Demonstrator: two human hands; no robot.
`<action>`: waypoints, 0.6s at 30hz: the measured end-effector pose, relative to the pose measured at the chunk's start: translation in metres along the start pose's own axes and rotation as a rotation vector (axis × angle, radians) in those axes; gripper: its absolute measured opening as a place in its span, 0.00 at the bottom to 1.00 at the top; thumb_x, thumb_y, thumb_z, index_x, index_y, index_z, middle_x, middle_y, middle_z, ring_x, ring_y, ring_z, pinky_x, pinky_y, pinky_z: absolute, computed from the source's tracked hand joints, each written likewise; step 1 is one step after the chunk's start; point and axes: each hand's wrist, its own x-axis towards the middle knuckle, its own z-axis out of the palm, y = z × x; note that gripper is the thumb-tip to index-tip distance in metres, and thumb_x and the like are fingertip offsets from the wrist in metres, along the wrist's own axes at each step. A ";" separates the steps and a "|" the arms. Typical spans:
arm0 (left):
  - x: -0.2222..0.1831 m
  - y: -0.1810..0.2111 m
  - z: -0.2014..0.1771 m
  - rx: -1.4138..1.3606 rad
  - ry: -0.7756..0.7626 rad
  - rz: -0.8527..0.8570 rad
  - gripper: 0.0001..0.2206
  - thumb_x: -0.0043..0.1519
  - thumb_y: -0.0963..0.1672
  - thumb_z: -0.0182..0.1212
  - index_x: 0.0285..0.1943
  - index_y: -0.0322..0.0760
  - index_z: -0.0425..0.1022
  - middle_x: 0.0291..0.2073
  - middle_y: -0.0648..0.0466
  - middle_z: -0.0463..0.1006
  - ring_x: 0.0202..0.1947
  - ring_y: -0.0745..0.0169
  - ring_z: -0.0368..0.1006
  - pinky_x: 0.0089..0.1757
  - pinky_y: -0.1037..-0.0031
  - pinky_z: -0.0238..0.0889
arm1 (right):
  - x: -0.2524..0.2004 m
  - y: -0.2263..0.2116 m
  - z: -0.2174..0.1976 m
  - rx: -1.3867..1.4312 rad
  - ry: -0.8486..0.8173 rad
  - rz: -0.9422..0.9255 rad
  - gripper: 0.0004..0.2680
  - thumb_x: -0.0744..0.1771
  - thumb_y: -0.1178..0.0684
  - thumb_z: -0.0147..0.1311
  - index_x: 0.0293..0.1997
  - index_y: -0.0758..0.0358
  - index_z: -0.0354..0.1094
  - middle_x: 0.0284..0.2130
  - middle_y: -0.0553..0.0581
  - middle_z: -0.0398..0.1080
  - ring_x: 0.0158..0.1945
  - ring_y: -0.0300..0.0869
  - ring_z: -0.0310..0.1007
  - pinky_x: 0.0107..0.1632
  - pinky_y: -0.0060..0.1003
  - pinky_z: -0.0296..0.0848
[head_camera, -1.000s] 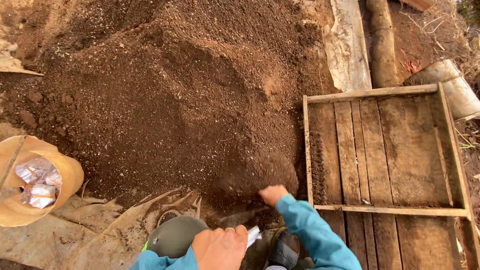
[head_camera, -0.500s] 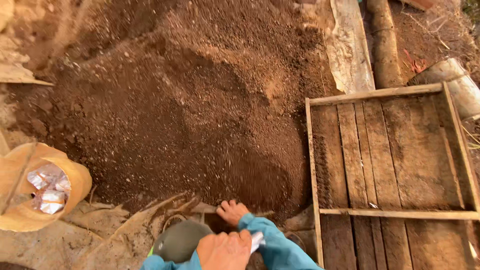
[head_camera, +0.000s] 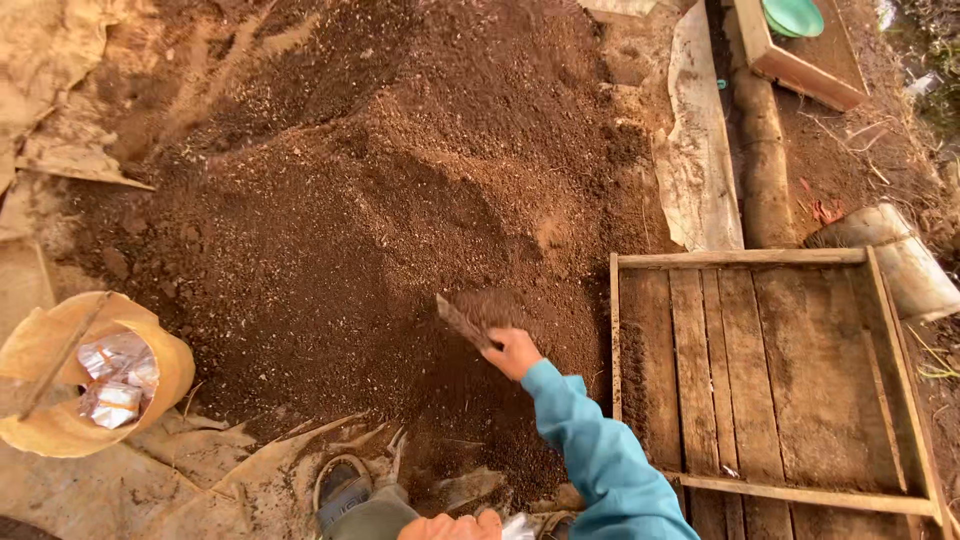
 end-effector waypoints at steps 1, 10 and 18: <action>0.013 -0.002 -0.021 0.009 -0.426 0.011 0.08 0.56 0.48 0.54 0.37 0.47 0.61 0.13 0.59 0.59 0.12 0.59 0.58 0.18 0.62 0.48 | 0.003 -0.034 -0.012 0.035 -0.078 0.085 0.13 0.66 0.48 0.52 0.44 0.59 0.49 0.44 0.56 0.48 0.49 0.48 0.40 0.52 0.49 0.47; 0.076 -0.013 -0.104 -0.248 -0.334 -0.079 0.12 0.66 0.46 0.40 0.49 0.34 0.66 0.29 0.41 0.77 0.28 0.36 0.75 0.27 0.48 0.66 | -0.156 -0.169 0.006 0.885 0.582 -0.268 0.24 0.65 0.33 0.37 0.50 0.66 0.66 0.32 0.55 0.70 0.35 0.45 0.69 0.39 0.37 0.67; 0.119 0.036 -0.046 -0.656 -0.338 0.126 0.15 0.63 0.42 0.42 0.44 0.21 0.73 0.32 0.33 0.78 0.35 0.33 0.77 0.34 0.52 0.73 | -0.204 -0.178 -0.053 0.227 0.955 -0.037 0.06 0.70 0.56 0.39 0.53 0.58 0.54 0.36 0.71 0.70 0.38 0.67 0.72 0.39 0.58 0.69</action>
